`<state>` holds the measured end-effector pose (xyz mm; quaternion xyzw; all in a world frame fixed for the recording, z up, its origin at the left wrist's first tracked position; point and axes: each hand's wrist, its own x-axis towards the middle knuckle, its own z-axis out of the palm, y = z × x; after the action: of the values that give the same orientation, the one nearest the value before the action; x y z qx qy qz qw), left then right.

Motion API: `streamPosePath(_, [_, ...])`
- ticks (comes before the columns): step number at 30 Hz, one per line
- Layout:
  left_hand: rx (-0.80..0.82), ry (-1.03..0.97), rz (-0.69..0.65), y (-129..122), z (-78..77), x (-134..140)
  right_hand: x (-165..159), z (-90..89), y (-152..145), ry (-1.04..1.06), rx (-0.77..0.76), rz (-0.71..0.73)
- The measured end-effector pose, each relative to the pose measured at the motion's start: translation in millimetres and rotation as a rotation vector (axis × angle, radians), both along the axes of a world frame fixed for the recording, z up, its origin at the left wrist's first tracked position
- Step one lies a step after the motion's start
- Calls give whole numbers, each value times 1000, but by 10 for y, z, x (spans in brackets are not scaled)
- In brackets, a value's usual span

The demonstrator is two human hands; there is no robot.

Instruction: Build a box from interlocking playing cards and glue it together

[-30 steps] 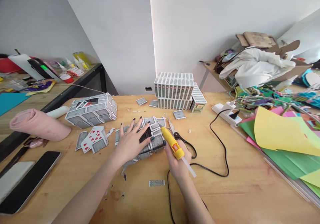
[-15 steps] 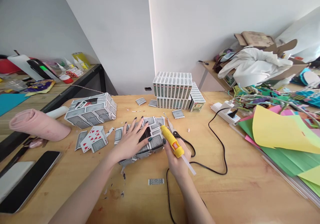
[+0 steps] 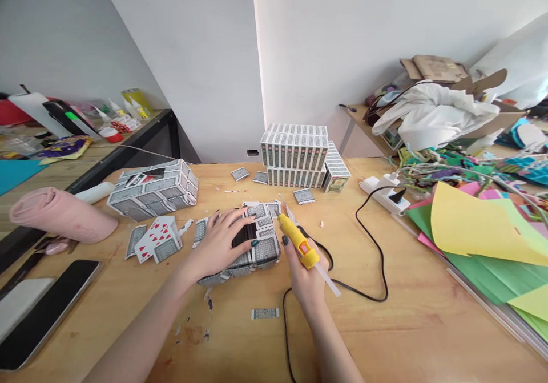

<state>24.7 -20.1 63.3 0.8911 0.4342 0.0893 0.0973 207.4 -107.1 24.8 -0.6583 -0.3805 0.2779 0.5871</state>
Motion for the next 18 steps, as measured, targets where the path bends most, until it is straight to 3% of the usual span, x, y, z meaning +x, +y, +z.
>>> streamPosePath(6, [-45,-5,-37,59,41,-28,7,73,67,240,-100,18])
streamPosePath(13, [-133,87,-116,232,224,17,-15,93,92,261,-136,50])
streamPosePath(18, [-158,13,-87,332,222,109,-54,99,93,259,-100,58])
